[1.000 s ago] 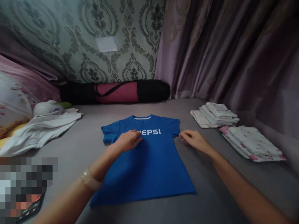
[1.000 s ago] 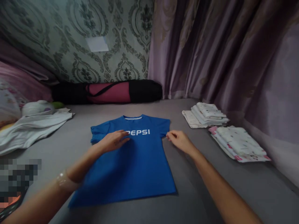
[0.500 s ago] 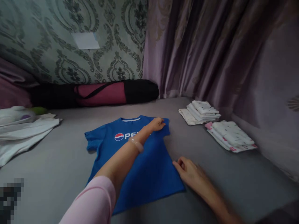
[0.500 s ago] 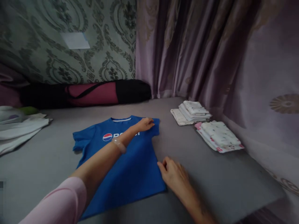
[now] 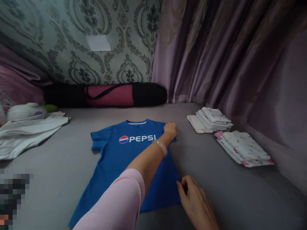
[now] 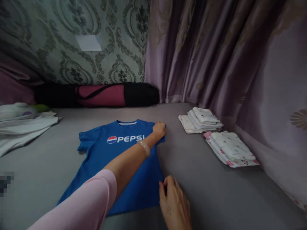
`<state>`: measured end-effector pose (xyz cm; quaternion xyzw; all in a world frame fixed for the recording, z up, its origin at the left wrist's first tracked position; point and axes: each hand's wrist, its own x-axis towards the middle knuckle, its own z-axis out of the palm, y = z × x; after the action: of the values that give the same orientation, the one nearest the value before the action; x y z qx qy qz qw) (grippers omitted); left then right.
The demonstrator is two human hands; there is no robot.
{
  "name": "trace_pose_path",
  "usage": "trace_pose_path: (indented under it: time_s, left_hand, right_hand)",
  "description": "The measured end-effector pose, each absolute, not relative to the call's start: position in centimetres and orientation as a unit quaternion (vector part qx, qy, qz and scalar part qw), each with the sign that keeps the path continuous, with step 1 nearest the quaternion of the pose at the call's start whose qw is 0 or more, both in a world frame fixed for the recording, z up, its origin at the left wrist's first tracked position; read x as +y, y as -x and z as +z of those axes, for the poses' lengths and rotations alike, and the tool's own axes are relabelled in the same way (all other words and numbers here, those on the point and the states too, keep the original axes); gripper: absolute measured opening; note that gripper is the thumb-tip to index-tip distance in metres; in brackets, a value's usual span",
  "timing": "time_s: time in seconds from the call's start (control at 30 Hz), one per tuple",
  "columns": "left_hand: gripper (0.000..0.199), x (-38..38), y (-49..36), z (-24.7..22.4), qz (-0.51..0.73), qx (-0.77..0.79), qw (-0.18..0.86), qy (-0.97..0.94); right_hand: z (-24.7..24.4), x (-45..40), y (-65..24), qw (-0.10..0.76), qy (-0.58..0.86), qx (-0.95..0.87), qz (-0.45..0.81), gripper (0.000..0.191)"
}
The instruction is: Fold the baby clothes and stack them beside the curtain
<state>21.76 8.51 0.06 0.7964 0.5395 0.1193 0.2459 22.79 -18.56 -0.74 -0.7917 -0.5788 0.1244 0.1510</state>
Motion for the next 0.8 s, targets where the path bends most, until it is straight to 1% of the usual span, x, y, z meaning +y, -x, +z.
trace_pose_path:
  time_s: [0.1, 0.17, 0.3, 0.4, 0.5, 0.63, 0.73, 0.8]
  left_hand:
    - [0.027, 9.4, -21.3, 0.2, 0.133, 0.536, 0.289, -0.782]
    - [0.022, 10.3, -20.6, 0.3, 0.149, 0.537, 0.329, -0.762]
    - [0.014, 11.9, -18.5, 0.9, 0.19, 0.529, 0.43, -0.706]
    - [0.01, 12.6, -16.3, 1.9, 0.232, 0.512, 0.502, -0.657]
    - [0.007, 12.9, -13.5, 2.9, 0.272, 0.499, 0.559, -0.604]
    - [0.012, 13.4, -9.4, 3.4, 0.313, 0.498, 0.6, -0.543]
    - [0.017, 13.5, -6.5, 3.1, 0.336, 0.512, 0.605, -0.508]
    - [0.015, 13.4, -4.9, 2.5, 0.347, 0.526, 0.604, -0.488]
  right_hand:
    - [-1.0, -18.6, -22.5, 0.161, 0.798, -0.561, 0.151, 0.025]
    - [-1.5, -18.7, -22.4, 0.181, 0.801, -0.551, 0.146, 0.024]
    - [-2.4, -19.1, -22.5, 0.193, 0.791, -0.561, 0.146, 0.04]
    - [-2.2, -19.3, -22.3, 0.188, 0.783, -0.569, 0.166, 0.041]
    - [-0.9, -19.2, -21.3, 0.194, 0.773, -0.577, 0.182, 0.042]
    - [1.2, -18.7, -19.1, 0.191, 0.76, -0.59, 0.195, 0.044]
    - [2.0, -18.4, -17.6, 0.19, 0.734, -0.621, 0.2, 0.044]
    - [2.1, -18.2, -16.6, 0.187, 0.71, -0.649, 0.199, 0.043]
